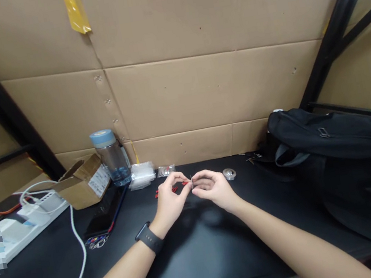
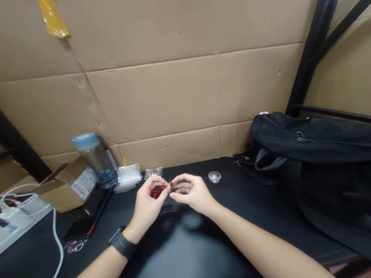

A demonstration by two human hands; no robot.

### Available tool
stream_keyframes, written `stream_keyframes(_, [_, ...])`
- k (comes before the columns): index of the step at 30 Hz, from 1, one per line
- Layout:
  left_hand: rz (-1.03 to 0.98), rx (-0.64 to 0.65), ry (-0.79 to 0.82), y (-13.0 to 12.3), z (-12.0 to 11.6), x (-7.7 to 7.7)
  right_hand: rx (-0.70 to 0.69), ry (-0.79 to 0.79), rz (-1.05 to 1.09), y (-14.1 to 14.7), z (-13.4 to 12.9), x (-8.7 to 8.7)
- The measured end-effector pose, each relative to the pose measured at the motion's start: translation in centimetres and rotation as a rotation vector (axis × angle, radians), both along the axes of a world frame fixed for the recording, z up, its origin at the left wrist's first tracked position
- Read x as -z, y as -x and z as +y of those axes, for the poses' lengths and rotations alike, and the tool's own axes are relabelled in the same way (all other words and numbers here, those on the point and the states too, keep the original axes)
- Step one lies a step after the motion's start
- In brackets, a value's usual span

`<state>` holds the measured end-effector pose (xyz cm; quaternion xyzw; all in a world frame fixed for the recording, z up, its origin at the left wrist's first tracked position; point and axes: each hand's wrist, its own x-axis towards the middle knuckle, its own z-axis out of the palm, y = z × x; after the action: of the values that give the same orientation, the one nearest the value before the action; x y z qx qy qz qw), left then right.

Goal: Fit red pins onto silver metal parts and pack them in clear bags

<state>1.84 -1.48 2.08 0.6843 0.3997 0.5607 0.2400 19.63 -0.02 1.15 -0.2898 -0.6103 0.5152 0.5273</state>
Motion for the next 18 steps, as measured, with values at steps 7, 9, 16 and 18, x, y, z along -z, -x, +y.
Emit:
stream_keyframes(7, [0.090, -0.022, -0.023, 0.09, 0.17, 0.03, 0.033, 0.020, -0.006, 0.15, 0.05, 0.06])
stream_keyframes(9, [0.115, -0.021, -0.012, 0.17, 0.27, 0.14, 0.053, -0.015, -0.020, 0.20, 0.05, 0.15])
stream_keyframes(16, [0.197, -0.054, 0.004, 0.21, 0.24, 0.03, 0.095, -0.123, -0.065, 0.39, -0.05, 0.60])
stream_keyframes(18, [0.234, -0.062, 0.011, 0.19, 0.16, -0.08, 0.110, -0.163, -0.080, 0.45, -0.05, 0.68])
